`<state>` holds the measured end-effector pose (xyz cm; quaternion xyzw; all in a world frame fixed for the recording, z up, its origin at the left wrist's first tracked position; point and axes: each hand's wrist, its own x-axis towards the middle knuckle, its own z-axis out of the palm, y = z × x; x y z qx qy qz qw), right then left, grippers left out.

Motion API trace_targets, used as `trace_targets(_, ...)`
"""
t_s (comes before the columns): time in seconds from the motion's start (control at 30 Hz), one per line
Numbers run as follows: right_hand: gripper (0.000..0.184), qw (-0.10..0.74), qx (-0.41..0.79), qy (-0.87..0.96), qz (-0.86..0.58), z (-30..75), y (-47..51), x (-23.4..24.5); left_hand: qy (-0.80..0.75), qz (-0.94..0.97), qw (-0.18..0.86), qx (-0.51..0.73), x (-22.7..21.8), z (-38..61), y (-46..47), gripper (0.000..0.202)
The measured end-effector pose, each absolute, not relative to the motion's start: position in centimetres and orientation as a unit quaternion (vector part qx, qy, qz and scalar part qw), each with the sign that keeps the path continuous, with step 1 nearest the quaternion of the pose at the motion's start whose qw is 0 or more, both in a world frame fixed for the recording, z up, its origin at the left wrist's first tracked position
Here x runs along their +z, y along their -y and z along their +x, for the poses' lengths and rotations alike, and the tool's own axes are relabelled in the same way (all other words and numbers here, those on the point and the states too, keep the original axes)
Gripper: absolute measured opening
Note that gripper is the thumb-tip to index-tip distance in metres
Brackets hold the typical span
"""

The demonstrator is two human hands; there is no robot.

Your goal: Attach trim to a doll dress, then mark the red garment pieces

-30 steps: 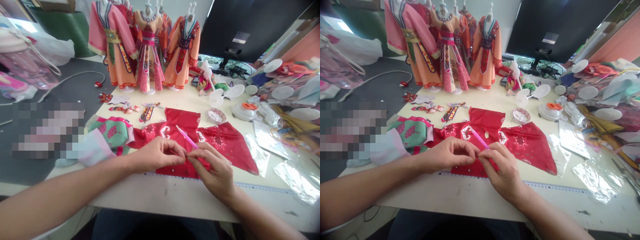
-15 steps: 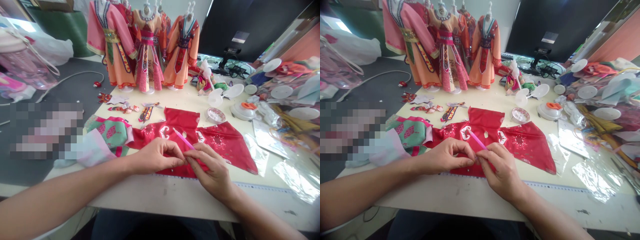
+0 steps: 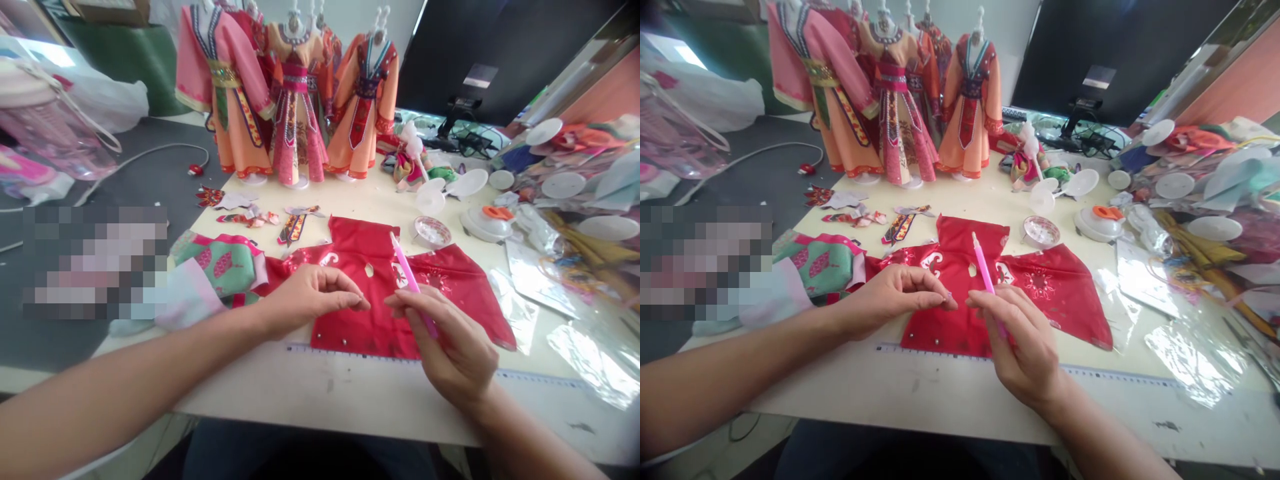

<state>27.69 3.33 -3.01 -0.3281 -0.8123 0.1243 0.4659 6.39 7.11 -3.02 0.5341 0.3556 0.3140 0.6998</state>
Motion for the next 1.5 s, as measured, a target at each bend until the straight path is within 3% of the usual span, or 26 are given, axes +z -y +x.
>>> trace_targets(0.17,0.053,0.474,0.114,0.828,-0.277,28.1,-3.0,-2.7,-0.366,0.515,0.703,0.327,-3.2,6.4,-7.2,0.008)
trace_targets(0.53,0.026,0.444,0.05,0.866,-0.226,28.4,-2.9,-1.4,-0.359,0.484,0.715,0.356,-3.6,6.3,-7.4,0.004)
trace_targets(1.5,0.03,0.427,0.029,0.875,-0.227,28.2,-2.9,-1.2,-0.361,0.487,0.712,0.354,-3.5,6.3,-7.4,0.004)
